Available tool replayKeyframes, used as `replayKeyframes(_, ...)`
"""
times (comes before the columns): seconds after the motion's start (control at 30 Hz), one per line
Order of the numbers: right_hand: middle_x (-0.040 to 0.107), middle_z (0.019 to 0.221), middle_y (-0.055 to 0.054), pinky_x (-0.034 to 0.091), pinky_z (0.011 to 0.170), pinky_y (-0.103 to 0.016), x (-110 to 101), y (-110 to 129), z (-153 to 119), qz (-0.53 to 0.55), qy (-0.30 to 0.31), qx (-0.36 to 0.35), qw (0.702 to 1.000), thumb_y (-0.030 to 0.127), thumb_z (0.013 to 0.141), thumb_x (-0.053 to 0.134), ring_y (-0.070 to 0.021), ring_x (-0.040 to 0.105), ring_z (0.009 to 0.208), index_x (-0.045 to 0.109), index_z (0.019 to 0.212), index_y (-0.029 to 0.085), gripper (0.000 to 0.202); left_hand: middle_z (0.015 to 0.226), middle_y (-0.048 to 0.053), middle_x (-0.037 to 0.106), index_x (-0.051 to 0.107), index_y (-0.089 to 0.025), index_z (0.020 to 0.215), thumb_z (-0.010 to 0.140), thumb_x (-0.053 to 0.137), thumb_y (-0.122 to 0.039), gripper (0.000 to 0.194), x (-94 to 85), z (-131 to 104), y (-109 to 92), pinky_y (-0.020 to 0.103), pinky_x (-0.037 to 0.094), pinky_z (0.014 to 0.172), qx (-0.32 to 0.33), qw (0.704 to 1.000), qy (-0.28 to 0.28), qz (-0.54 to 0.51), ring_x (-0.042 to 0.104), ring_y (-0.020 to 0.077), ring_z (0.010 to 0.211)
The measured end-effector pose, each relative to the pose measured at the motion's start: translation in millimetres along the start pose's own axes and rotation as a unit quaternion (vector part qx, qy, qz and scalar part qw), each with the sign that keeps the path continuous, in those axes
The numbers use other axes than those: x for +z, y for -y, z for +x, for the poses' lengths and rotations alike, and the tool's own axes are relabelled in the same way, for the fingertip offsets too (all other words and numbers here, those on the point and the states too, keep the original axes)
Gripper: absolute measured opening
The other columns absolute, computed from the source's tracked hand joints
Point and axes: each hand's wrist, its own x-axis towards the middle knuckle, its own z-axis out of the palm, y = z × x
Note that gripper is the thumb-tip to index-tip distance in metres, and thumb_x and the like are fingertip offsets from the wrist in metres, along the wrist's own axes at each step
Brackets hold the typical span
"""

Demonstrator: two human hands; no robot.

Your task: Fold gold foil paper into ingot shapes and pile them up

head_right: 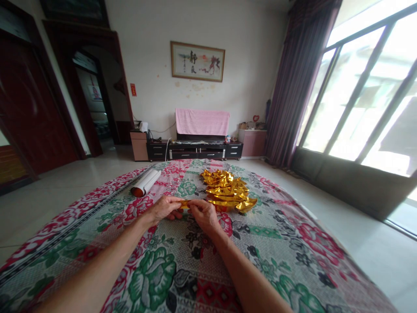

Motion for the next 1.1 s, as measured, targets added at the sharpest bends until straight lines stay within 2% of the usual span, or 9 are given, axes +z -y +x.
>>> replayKeyframes(0.13, 0.068, 0.077, -0.003, 0.048, 0.057, -0.024, -1.2, -1.5, 0.1, -0.033, 0.001, -0.014, 0.999, 0.033, 0.074, 0.053, -0.0152, 0.061, 0.065, 0.069, 0.085, 0.018, 0.024, 0.080, 0.005, 0.069, 0.063, -0.018, 0.105, 0.072, 0.055, -0.022, 0.034, 0.1, 1.0, 1.3, 0.016, 0.041, 0.046, 0.002, 1.000, 0.003, 0.004, 0.064, 0.0132, 0.062)
replayKeyframes(0.37, 0.069, 0.077, -0.004, 0.047, 0.056, -0.023, -1.2, 0.4, -1.4, -0.004, 0.013, 0.009, 1.000, 0.033, 0.074, 0.052, -0.0156, 0.062, 0.065, 0.069, 0.085, 0.016, 0.026, 0.084, 0.007, 0.069, 0.065, -0.015, 0.100, 0.070, 0.055, -0.022, 0.032, -2.4, 3.9, 4.2, 0.015, 0.039, 0.041, 0.029, 0.998, -0.048, 0.017, 0.064, 0.0154, 0.067)
replayKeyframes(0.47, 0.069, 0.076, -0.004, 0.047, 0.056, -0.023, -1.4, 0.4, -1.0, -0.005, 0.021, 0.012, 1.000, 0.033, 0.075, 0.051, -0.0151, 0.061, 0.064, 0.069, 0.086, 0.016, 0.027, 0.085, 0.008, 0.069, 0.064, -0.014, 0.101, 0.069, 0.054, -0.018, 0.034, 0.1, 1.9, 0.9, 0.015, 0.036, 0.038, 0.019, 0.999, -0.026, -0.012, 0.064, 0.0138, 0.062)
replayKeyframes(0.6, 0.067, 0.069, -0.003, 0.046, 0.055, -0.022, -1.7, 2.6, -0.9, -0.030, 0.013, 0.005, 0.999, 0.031, 0.073, 0.052, -0.0131, 0.058, 0.059, 0.070, 0.081, 0.016, 0.025, 0.086, 0.008, 0.069, 0.064, -0.013, 0.103, 0.068, 0.050, -0.011, 0.037, 5.0, -0.7, -3.4, 0.016, 0.042, 0.048, -0.004, 0.996, 0.017, -0.084, 0.064, 0.0127, 0.066)
replayKeyframes(0.7, 0.068, 0.079, -0.003, 0.048, 0.060, -0.023, -1.5, 4.7, -1.8, -0.015, 0.002, -0.003, 1.000, 0.031, 0.073, 0.052, -0.0135, 0.059, 0.065, 0.068, 0.083, 0.016, 0.024, 0.086, 0.007, 0.069, 0.065, -0.013, 0.100, 0.068, 0.049, -0.010, 0.036, 6.1, -0.1, -2.9, 0.017, 0.043, 0.054, 0.014, 0.993, 0.037, -0.109, 0.064, 0.0129, 0.072)
replayKeyframes(0.87, 0.063, 0.105, -0.006, 0.051, 0.057, -0.024, -2.5, 4.7, -2.3, 0.062, -0.008, 0.019, 0.998, 0.031, 0.072, 0.055, -0.0144, 0.062, 0.071, 0.054, 0.110, 0.019, 0.040, 0.088, 0.006, 0.069, 0.065, -0.015, 0.102, 0.068, 0.049, -0.012, 0.037, 5.7, 1.5, -0.8, 0.019, 0.043, 0.056, 0.029, 0.994, 0.038, -0.101, 0.064, 0.0150, 0.076)
replayKeyframes(0.93, 0.065, 0.100, -0.006, 0.050, 0.055, -0.024, -3.2, 3.6, -0.9, 0.073, -0.005, 0.048, 0.996, 0.031, 0.071, 0.056, -0.0133, 0.061, 0.066, 0.052, 0.113, 0.018, 0.045, 0.088, 0.006, 0.070, 0.066, -0.014, 0.101, 0.068, 0.050, -0.012, 0.037, 5.9, 1.7, -0.4, 0.019, 0.042, 0.056, 0.037, 0.994, 0.037, -0.091, 0.063, 0.0150, 0.076)
replayKeyframes(1.03, 0.067, 0.079, -0.004, 0.049, 0.053, -0.023, -3.8, 2.4, 2.3, 0.062, 0.002, 0.091, 0.994, 0.032, 0.069, 0.056, -0.0114, 0.058, 0.055, 0.060, 0.102, 0.013, 0.038, 0.085, 0.006, 0.070, 0.066, -0.013, 0.099, 0.067, 0.049, -0.012, 0.036, 6.4, 1.3, -0.3, 0.019, 0.043, 0.056, 0.046, 0.996, 0.032, -0.075, 0.063, 0.0151, 0.076)
replayKeyframes(1.1, 0.067, 0.074, -0.003, 0.048, 0.054, -0.022, -3.9, 2.2, 4.2, 0.071, 0.008, 0.106, 0.992, 0.031, 0.068, 0.056, -0.0113, 0.057, 0.055, 0.064, 0.096, 0.012, 0.034, 0.083, 0.006, 0.070, 0.067, -0.013, 0.098, 0.067, 0.049, -0.012, 0.035, 6.7, 0.9, -0.7, 0.019, 0.043, 0.056, 0.048, 0.996, 0.029, -0.067, 0.063, 0.0151, 0.076)
